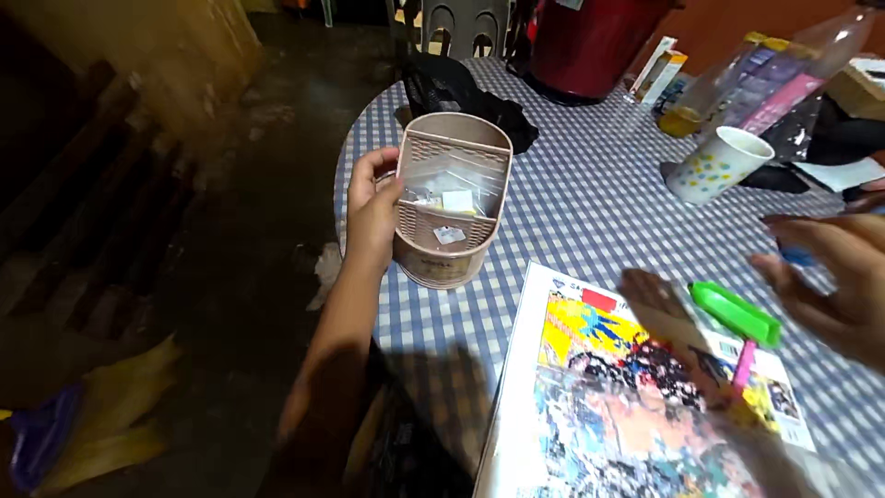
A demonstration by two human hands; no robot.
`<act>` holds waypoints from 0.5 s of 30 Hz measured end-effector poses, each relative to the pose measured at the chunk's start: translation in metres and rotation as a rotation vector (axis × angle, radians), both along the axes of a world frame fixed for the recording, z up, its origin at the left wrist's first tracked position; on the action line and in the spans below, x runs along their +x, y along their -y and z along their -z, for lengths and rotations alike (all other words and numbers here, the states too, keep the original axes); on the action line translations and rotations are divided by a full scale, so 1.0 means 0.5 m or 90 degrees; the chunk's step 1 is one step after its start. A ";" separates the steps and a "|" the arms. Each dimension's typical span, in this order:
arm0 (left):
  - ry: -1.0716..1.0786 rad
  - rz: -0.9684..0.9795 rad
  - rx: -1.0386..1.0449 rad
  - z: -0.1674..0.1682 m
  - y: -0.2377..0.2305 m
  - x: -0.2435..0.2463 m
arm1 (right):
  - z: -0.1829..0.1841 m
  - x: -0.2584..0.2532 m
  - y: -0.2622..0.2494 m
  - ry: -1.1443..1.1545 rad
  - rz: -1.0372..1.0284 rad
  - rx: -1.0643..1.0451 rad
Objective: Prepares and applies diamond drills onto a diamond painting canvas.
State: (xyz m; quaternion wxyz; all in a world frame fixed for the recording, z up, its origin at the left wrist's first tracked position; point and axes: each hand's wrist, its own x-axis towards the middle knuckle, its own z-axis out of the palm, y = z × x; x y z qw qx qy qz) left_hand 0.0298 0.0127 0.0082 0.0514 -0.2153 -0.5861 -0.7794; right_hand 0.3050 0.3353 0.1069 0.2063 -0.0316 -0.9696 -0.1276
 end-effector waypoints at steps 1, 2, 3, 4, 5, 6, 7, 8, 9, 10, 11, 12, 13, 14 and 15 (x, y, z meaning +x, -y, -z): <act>0.006 0.013 0.013 0.001 0.002 0.003 | -0.005 -0.040 0.035 0.008 -0.034 0.016; 0.014 0.022 0.018 0.000 0.003 0.007 | -0.006 -0.077 0.072 0.016 -0.070 0.008; 0.023 0.031 0.018 -0.001 0.005 0.012 | -0.004 -0.112 0.112 0.024 -0.106 -0.023; 0.029 0.042 0.015 -0.001 0.007 0.017 | 0.001 -0.144 0.149 0.028 -0.146 -0.062; 0.026 0.052 0.011 0.000 0.009 0.021 | 0.008 -0.173 0.180 0.031 -0.184 -0.100; 0.017 0.059 0.007 0.001 0.010 0.024 | 0.015 -0.200 0.207 0.030 -0.218 -0.133; 0.008 0.062 0.006 0.004 0.012 0.028 | 0.021 -0.223 0.230 0.033 -0.247 -0.162; -0.003 0.057 0.006 0.007 0.012 0.032 | 0.026 -0.244 0.248 0.038 -0.267 -0.183; -0.023 0.049 0.006 0.012 0.013 0.035 | 0.029 -0.261 0.263 0.045 -0.277 -0.202; -0.054 0.039 0.001 0.017 0.014 0.037 | 0.032 -0.277 0.275 0.056 -0.276 -0.216; -0.095 0.031 -0.013 0.023 0.016 0.035 | 0.032 -0.291 0.284 0.072 -0.261 -0.218; -0.137 0.025 -0.030 0.029 0.019 0.031 | 0.031 -0.302 0.291 0.096 -0.235 -0.211; -0.171 0.020 -0.062 0.033 0.023 0.027 | 0.029 -0.310 0.297 0.119 -0.207 -0.205; -0.192 0.018 -0.105 0.033 0.028 0.026 | 0.030 -0.316 0.300 0.129 -0.184 -0.197; -0.201 0.014 -0.154 0.030 0.033 0.026 | 0.032 -0.321 0.302 0.130 -0.169 -0.191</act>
